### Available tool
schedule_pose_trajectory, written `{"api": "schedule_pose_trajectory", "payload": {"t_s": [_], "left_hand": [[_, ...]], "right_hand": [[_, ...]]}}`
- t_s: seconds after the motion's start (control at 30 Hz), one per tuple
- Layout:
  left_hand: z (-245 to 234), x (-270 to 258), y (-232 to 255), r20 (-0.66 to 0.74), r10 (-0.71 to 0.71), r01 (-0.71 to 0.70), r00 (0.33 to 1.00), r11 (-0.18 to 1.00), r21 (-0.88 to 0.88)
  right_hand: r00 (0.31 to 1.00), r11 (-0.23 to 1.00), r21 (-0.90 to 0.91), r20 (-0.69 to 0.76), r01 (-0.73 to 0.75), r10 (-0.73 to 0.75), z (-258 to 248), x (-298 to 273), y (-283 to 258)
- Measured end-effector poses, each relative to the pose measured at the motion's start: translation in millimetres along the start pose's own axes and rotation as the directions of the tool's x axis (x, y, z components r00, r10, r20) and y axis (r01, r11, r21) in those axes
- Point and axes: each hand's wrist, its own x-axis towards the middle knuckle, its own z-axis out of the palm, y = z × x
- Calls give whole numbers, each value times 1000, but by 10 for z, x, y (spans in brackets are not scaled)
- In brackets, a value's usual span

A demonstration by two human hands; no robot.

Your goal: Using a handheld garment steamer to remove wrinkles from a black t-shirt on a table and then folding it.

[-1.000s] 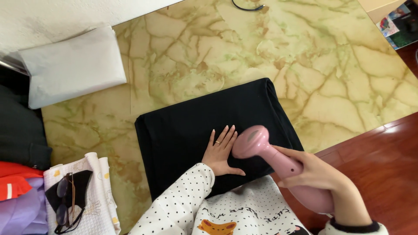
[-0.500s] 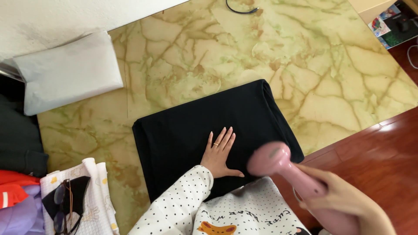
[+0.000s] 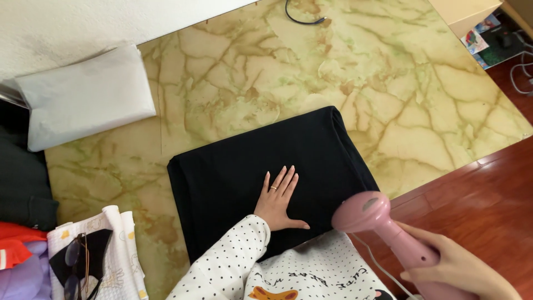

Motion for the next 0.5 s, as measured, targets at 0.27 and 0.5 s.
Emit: {"api": "schedule_pose_trajectory", "payload": {"t_s": [0.27, 0.5], "left_hand": [[-64, 24, 12, 42, -7, 8, 999, 1000, -28], [-48, 4, 11, 10, 1, -1, 1000, 999, -52]], "right_hand": [[997, 996, 68, -61, 53, -49, 171, 200, -623], [995, 999, 1, -95, 32, -32, 121, 120, -498]]}}
